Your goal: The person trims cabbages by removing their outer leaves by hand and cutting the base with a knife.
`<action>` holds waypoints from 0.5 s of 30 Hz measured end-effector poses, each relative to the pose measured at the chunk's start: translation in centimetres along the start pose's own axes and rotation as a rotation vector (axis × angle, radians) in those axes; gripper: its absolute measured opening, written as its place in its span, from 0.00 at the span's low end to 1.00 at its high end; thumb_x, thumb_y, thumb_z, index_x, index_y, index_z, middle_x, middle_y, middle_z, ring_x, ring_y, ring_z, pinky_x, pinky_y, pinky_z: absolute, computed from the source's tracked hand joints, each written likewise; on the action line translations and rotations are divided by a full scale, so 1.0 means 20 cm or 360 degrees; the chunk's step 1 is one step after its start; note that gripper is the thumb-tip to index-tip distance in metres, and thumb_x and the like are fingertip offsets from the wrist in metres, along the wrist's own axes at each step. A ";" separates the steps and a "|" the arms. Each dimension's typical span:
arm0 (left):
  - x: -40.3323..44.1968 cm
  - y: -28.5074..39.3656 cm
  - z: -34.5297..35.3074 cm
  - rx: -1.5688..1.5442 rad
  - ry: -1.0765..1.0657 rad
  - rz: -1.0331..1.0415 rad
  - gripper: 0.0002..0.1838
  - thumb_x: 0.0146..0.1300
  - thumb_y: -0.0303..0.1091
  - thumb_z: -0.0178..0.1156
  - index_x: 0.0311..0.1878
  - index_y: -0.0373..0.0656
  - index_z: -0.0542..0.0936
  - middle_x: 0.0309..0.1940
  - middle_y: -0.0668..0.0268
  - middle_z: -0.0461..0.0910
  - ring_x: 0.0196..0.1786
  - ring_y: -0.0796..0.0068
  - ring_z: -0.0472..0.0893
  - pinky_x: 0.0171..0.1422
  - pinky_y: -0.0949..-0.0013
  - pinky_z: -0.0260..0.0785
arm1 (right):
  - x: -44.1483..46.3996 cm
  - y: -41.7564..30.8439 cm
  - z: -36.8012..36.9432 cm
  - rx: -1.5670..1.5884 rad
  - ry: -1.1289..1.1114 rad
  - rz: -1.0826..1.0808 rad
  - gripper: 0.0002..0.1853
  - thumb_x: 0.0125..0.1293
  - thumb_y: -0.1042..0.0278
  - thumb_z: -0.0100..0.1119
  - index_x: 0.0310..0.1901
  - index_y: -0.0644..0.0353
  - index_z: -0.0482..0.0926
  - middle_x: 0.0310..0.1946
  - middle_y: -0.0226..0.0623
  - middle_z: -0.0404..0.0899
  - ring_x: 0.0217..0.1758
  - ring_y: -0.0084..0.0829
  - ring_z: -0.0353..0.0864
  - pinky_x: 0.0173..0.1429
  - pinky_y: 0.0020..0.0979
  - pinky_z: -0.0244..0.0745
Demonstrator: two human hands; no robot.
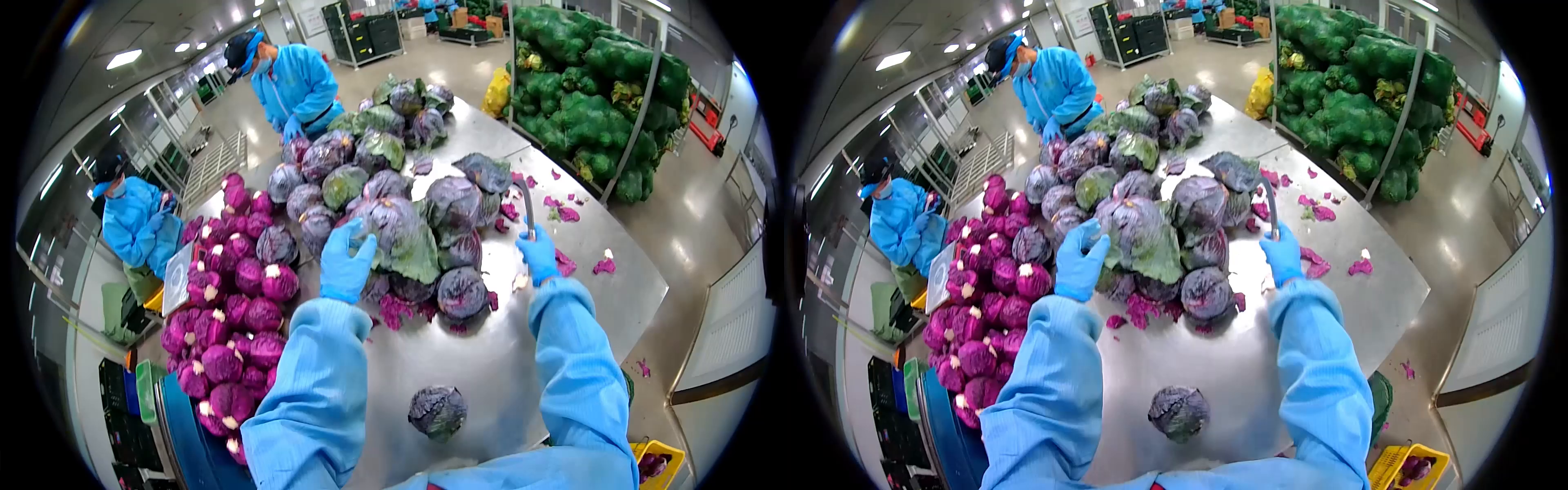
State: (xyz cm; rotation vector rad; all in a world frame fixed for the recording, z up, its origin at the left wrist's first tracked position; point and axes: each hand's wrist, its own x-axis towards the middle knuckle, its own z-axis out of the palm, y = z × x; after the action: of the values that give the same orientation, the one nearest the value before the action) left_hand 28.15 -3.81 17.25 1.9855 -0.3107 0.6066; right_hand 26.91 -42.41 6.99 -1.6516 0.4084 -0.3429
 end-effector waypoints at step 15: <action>0.83 -0.25 1.00 0.0960 -0.0821 0.0588 0.53 0.51 0.72 0.58 0.68 0.36 0.64 0.59 0.31 0.68 0.63 0.43 0.71 0.67 0.53 0.64 | 1.41 0.05 0.54 -0.0152 -0.0858 0.0399 0.18 0.67 0.61 0.55 0.56 0.60 0.78 0.49 0.36 0.81 0.50 0.32 0.79 0.56 0.33 0.74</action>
State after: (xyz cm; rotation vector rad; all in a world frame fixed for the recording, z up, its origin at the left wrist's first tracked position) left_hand 49.97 -18.38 14.91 2.6892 -0.9104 0.4307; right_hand 56.76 -45.87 4.29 -1.6849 0.2193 0.3111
